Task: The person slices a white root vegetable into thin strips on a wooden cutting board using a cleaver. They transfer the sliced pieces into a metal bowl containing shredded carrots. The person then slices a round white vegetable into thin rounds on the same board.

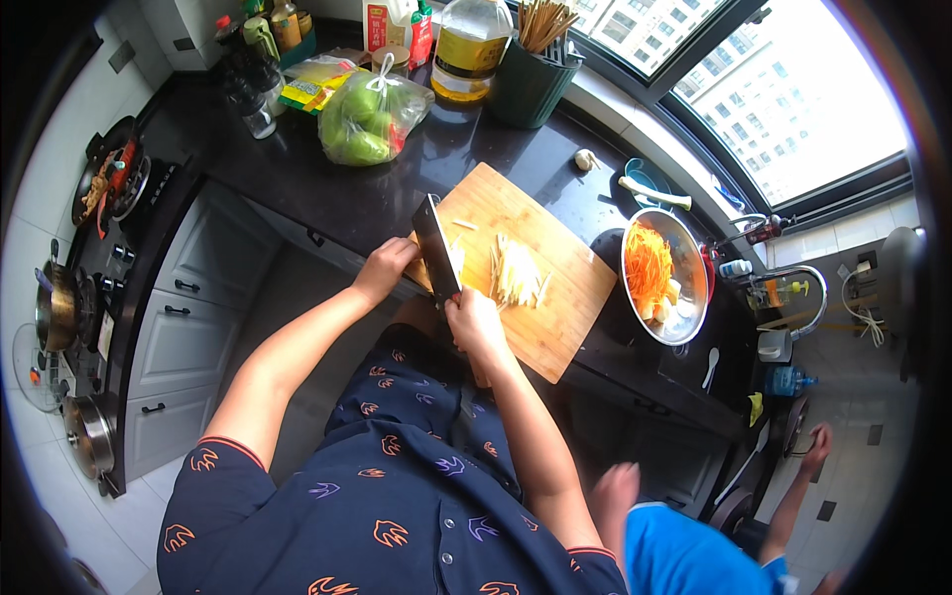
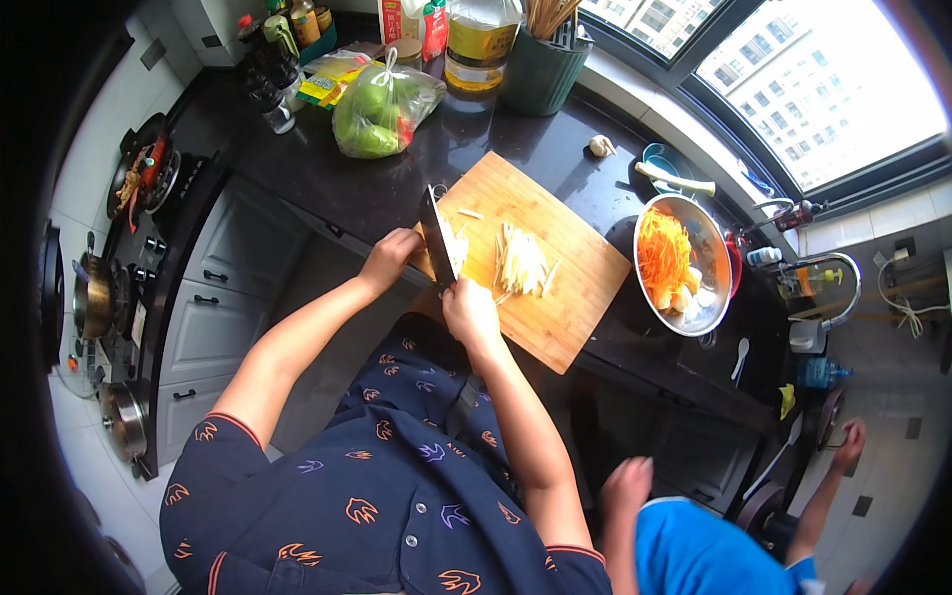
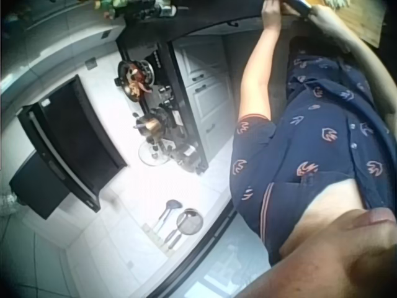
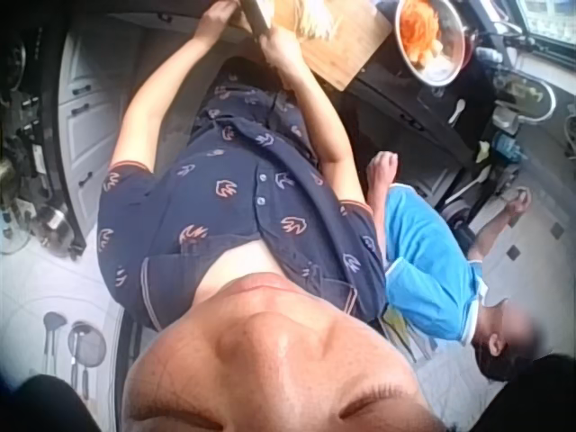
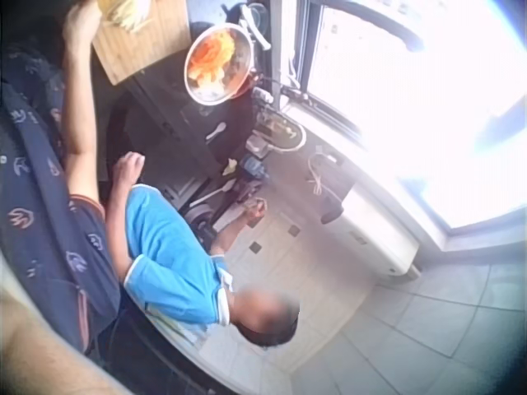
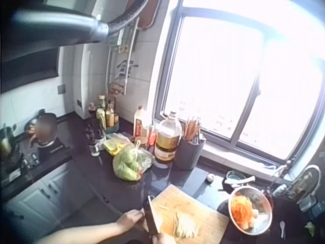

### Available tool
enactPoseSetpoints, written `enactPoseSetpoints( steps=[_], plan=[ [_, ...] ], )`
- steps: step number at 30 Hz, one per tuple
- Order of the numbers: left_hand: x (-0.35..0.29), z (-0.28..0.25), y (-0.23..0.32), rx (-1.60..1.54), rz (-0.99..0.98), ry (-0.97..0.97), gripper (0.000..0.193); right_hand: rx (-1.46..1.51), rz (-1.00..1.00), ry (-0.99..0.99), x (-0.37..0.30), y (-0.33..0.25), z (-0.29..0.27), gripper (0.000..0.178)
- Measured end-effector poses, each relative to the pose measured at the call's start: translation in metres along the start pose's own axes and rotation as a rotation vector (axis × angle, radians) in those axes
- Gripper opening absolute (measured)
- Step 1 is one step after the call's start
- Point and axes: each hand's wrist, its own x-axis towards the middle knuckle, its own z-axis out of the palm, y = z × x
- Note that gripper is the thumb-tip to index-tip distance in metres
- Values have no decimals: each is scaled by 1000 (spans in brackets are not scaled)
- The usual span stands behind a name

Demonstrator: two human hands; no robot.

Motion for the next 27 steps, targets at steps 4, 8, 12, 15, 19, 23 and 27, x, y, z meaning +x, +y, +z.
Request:
enactPoseSetpoints(
  steps=[4, 8, 12, 15, 19, 23, 27],
  plan=[
    [-2, 2, -3, 10, -10, -1, 13, -16, 2, -14, 1, -3, 3, 23],
    [-1, 2, -3, 18, -3, 0, 13, -30, 16, -14, 0, -5, 6, 23],
    [2, -2, -1, 32, 10, 7, 13, -47, 92, -69, 5, -5, 7, 24],
    [4, -1, -4, 33, 13, -2, 12, 110, 127, -86, 7, -10, -2, 25],
    [3, 4, -10, 24, 7, -19, 11, 94, 37, 30, 5, 2, 7, 25],
    [0, 4, -8, 20, -13, 8, 9, 111, 27, 17, 1, -4, 3, 24],
    [1, 5, -6, 13, -21, 34, 9, 112, 61, -10, -1, -10, -3, 24]
  ],
)
